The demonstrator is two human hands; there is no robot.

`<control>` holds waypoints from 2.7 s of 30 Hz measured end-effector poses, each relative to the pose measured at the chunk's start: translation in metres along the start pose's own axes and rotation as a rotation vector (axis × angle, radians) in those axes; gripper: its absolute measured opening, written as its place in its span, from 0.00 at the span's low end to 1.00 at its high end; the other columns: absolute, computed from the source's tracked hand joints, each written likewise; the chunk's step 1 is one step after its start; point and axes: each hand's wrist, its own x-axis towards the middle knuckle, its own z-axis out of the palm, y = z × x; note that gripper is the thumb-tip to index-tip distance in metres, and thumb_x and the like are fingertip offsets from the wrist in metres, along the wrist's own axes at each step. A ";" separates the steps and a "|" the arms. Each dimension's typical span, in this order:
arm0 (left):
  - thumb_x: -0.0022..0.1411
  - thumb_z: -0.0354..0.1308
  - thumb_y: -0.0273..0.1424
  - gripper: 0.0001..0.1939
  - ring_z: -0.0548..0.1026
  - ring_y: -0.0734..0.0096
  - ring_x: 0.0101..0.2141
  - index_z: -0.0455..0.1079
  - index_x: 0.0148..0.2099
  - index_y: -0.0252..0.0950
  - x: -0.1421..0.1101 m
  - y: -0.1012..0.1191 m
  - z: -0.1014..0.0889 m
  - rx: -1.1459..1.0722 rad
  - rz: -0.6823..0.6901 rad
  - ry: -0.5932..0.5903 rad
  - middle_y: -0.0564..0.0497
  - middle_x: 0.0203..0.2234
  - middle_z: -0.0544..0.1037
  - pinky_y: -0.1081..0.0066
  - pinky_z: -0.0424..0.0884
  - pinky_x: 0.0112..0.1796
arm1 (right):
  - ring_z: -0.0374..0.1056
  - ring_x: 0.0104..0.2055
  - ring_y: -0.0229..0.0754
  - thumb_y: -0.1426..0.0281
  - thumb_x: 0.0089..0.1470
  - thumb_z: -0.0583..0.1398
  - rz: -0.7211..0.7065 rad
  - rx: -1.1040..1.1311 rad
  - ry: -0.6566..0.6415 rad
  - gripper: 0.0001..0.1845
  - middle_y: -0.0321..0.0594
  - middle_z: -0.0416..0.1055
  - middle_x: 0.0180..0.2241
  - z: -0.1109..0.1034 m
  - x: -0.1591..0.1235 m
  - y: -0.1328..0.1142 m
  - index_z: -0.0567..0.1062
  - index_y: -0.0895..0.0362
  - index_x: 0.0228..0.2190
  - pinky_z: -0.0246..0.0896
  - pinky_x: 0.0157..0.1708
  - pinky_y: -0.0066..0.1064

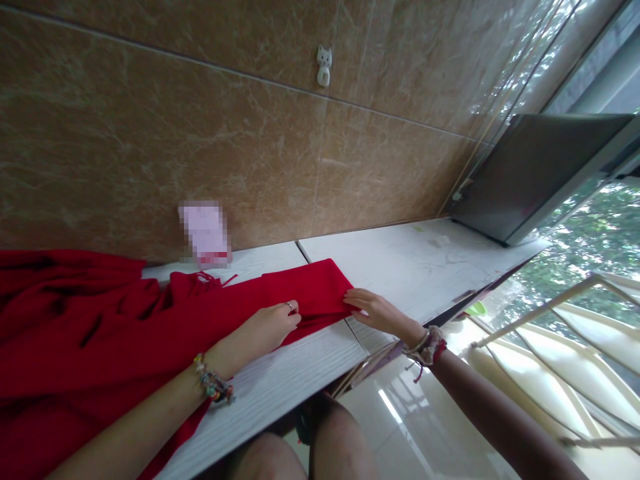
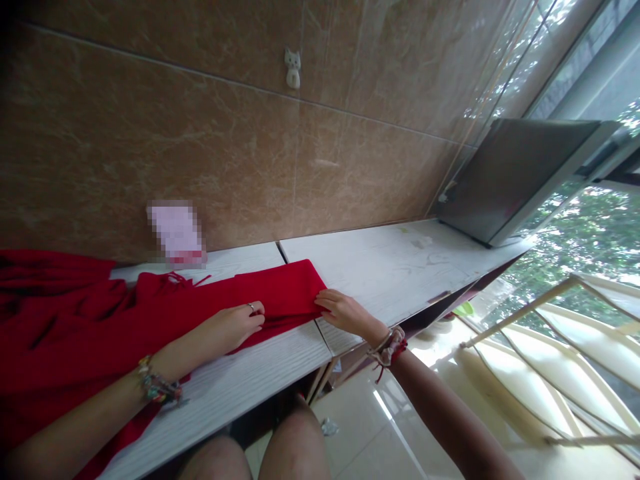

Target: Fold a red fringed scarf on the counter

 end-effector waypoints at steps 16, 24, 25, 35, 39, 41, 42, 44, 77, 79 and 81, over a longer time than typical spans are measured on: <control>0.55 0.41 0.12 0.30 0.72 0.66 0.43 0.54 0.58 0.38 -0.011 0.022 -0.018 0.070 -0.109 -0.107 0.44 0.46 0.70 0.69 0.71 0.38 | 0.66 0.49 0.42 0.80 0.55 0.46 0.040 -0.037 0.027 0.20 0.47 0.70 0.46 0.011 -0.013 0.013 0.71 0.60 0.44 0.64 0.49 0.37; 0.57 0.45 0.15 0.21 0.71 0.65 0.45 0.65 0.50 0.36 -0.012 0.036 -0.015 0.141 -0.157 -0.174 0.43 0.44 0.72 0.69 0.70 0.40 | 0.70 0.44 0.40 0.76 0.59 0.46 -0.016 -0.073 0.040 0.18 0.43 0.73 0.41 0.003 -0.018 0.016 0.72 0.57 0.43 0.68 0.43 0.34; 0.57 0.46 0.15 0.21 0.71 0.65 0.44 0.65 0.49 0.36 -0.013 0.035 -0.015 0.136 -0.161 -0.176 0.43 0.44 0.72 0.69 0.70 0.40 | 0.70 0.43 0.40 0.75 0.59 0.46 -0.023 -0.082 0.035 0.17 0.43 0.73 0.41 0.003 -0.019 0.016 0.72 0.57 0.43 0.69 0.43 0.34; 0.60 0.50 0.37 0.19 0.68 0.63 0.48 0.65 0.53 0.39 -0.010 -0.003 -0.027 -0.169 -0.097 -0.152 0.45 0.49 0.68 0.66 0.64 0.47 | 0.69 0.44 0.42 0.83 0.50 0.46 0.118 -0.091 0.009 0.23 0.44 0.73 0.42 -0.008 -0.010 0.008 0.76 0.56 0.37 0.67 0.43 0.36; 0.64 0.44 0.39 0.23 0.55 0.57 0.58 0.56 0.59 0.38 -0.002 -0.020 -0.014 -0.081 -0.359 0.025 0.42 0.59 0.57 0.56 0.53 0.54 | 0.65 0.49 0.45 0.81 0.51 0.49 0.236 -0.001 0.097 0.19 0.48 0.71 0.45 -0.006 0.042 -0.001 0.74 0.61 0.40 0.61 0.50 0.38; 0.63 0.45 0.41 0.26 0.48 0.52 0.60 0.53 0.61 0.36 0.000 -0.026 -0.002 0.008 -0.477 0.055 0.40 0.61 0.51 0.49 0.47 0.55 | 0.63 0.51 0.45 0.77 0.56 0.48 0.264 0.035 0.098 0.18 0.51 0.68 0.48 0.004 0.076 -0.009 0.70 0.63 0.46 0.58 0.52 0.37; 0.63 0.45 0.42 0.28 0.46 0.50 0.60 0.52 0.61 0.34 0.000 -0.029 0.004 0.030 -0.515 0.048 0.39 0.61 0.49 0.47 0.45 0.55 | 0.62 0.52 0.45 0.74 0.57 0.49 0.264 0.039 0.084 0.19 0.52 0.67 0.49 0.012 0.092 -0.014 0.68 0.65 0.48 0.57 0.53 0.36; 0.62 0.43 0.44 0.32 0.44 0.49 0.60 0.48 0.63 0.31 -0.001 -0.032 0.014 0.017 -0.548 0.004 0.37 0.62 0.47 0.46 0.45 0.55 | 0.56 0.57 0.47 0.69 0.59 0.49 0.281 0.023 -0.010 0.22 0.54 0.62 0.54 0.030 0.116 -0.023 0.63 0.65 0.53 0.54 0.54 0.40; 0.55 0.51 0.29 0.08 0.72 0.66 0.37 0.69 0.37 0.34 -0.023 -0.112 -0.012 -0.188 -0.632 0.292 0.48 0.35 0.75 0.68 0.67 0.40 | 0.47 0.61 0.48 0.61 0.60 0.46 0.241 0.022 -0.098 0.26 0.48 0.54 0.59 0.070 0.124 -0.042 0.59 0.58 0.56 0.43 0.57 0.48; 0.55 0.51 0.28 0.10 0.72 0.65 0.39 0.69 0.39 0.34 -0.022 -0.111 -0.004 -0.172 -0.619 0.245 0.46 0.37 0.75 0.67 0.66 0.43 | 0.48 0.61 0.47 0.61 0.60 0.46 0.248 0.026 -0.076 0.25 0.50 0.54 0.58 0.070 0.123 -0.040 0.59 0.58 0.55 0.44 0.57 0.47; 0.56 0.50 0.28 0.10 0.72 0.64 0.40 0.69 0.40 0.33 -0.022 -0.110 0.003 -0.181 -0.599 0.163 0.44 0.38 0.75 0.66 0.65 0.44 | 0.49 0.60 0.47 0.62 0.60 0.46 0.251 0.031 -0.061 0.25 0.50 0.56 0.58 0.070 0.123 -0.038 0.60 0.59 0.55 0.44 0.57 0.46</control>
